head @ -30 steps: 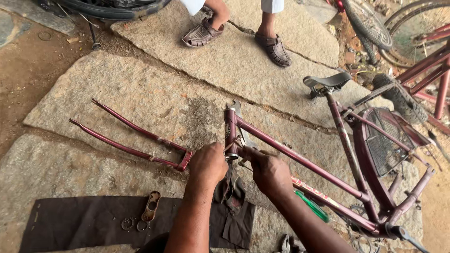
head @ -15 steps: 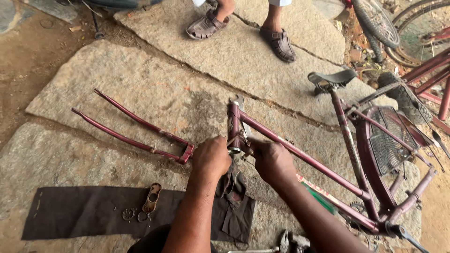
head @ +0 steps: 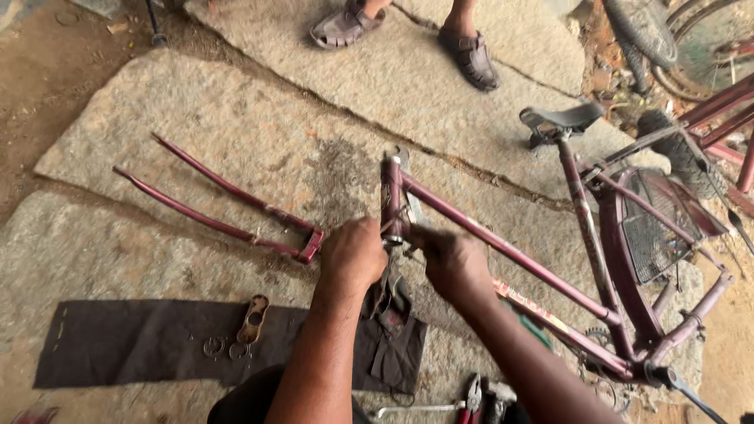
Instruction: The person is repairing a maroon bicycle frame by tightening a bolt on the head tube area. They use a wrench to hold the bolt steady and a screwdriver to turn it, working on the frame while sitting on the ground.
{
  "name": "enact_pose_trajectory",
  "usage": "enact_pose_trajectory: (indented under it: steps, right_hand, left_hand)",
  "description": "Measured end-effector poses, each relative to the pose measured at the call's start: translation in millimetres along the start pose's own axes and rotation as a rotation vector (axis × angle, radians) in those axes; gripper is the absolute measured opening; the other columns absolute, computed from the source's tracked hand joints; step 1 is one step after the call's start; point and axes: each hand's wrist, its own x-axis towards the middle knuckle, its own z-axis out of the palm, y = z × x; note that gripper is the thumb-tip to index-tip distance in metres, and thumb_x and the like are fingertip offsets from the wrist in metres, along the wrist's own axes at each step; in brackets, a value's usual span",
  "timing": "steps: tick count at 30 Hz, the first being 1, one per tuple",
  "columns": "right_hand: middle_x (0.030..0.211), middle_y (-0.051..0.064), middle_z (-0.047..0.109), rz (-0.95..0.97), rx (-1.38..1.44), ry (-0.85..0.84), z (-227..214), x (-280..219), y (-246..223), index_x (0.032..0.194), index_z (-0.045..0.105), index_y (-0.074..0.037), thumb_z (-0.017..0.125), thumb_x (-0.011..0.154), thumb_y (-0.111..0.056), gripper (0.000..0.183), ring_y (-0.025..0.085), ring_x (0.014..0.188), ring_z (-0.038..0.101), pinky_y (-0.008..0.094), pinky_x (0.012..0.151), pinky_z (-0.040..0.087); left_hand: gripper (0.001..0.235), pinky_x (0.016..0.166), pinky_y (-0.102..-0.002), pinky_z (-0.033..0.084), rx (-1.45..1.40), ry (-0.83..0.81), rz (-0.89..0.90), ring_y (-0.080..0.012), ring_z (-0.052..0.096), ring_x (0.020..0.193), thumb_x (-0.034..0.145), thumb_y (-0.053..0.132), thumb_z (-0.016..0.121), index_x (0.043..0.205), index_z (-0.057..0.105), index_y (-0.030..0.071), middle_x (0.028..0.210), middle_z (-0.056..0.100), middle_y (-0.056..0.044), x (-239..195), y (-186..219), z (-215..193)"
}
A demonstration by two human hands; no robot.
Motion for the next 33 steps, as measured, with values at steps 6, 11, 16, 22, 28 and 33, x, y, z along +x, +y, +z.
enact_pose_trajectory:
  steps: [6,11,16,22,28,33]
  right_hand:
    - [0.091,0.006,0.080,0.204,-0.021,-0.155,-18.8,-3.5,-7.8,0.115,0.078,-0.020,0.068,0.095,-0.025,0.023,0.020,0.061,0.075,0.038,0.059,0.062]
    - [0.089,0.010,0.079,-0.178,-0.106,0.229,-41.1,-0.3,-22.6,0.107,0.079,-0.012,0.070,0.097,-0.026,0.019,0.020,0.072,0.073,0.038,0.064,0.058]
    - [0.084,0.013,0.079,0.629,-0.115,-0.040,-34.7,-5.6,-42.2,0.113,0.079,-0.012,0.059,0.105,-0.040,0.036,0.030,0.071,0.073,0.046,0.066,0.054]
    - [0.096,0.014,0.075,0.524,1.280,0.086,-8.6,15.2,-21.5,0.117,0.067,-0.001,0.068,0.092,-0.024,0.034,0.026,0.080,0.075,0.034,0.072,0.064]
    - [0.099,0.017,0.076,0.538,1.263,0.272,15.0,28.7,17.2,0.107,0.063,0.005,0.071,0.095,-0.015,0.024,0.026,0.089,0.077,0.039,0.083,0.068]
    - [0.096,0.013,0.076,0.678,1.286,0.292,31.3,30.1,32.1,0.108,0.062,-0.002,0.070,0.094,-0.020,0.024,0.024,0.087,0.077,0.037,0.079,0.067]
  left_hand:
    - [0.046,0.082,-0.041,0.057,-0.106,0.421,0.424,-0.0252,0.072,0.089,0.082,0.021,0.073,0.124,0.068,0.005,0.107,0.073,-0.014,-0.1,7.0,-2.9]
    - [0.025,0.082,-0.035,0.060,-0.321,0.228,0.377,-0.0184,0.074,0.087,0.099,0.027,0.062,0.111,0.075,0.008,0.112,0.075,-0.010,0.5,12.2,-6.8]
    - [0.028,0.081,-0.033,0.062,-0.486,0.304,0.276,-0.0170,0.075,0.087,0.101,0.028,0.061,0.111,0.076,0.007,0.105,0.078,-0.012,5.9,3.0,-13.7]
    - [0.030,0.075,-0.032,0.062,-0.771,0.156,0.217,-0.0159,0.076,0.083,0.100,0.029,0.063,0.118,0.074,0.007,0.113,0.076,-0.013,6.0,12.5,-9.1]
    - [0.044,0.061,-0.040,0.060,-0.437,0.280,0.063,-0.0251,0.073,0.075,0.091,0.025,0.066,0.131,0.064,0.008,0.111,0.073,-0.011,10.2,11.5,0.6]
    - [0.037,0.065,-0.037,0.063,-0.232,0.197,0.120,-0.0226,0.075,0.077,0.094,0.013,0.068,0.128,0.062,0.000,0.102,0.074,-0.016,16.3,-8.3,13.3]
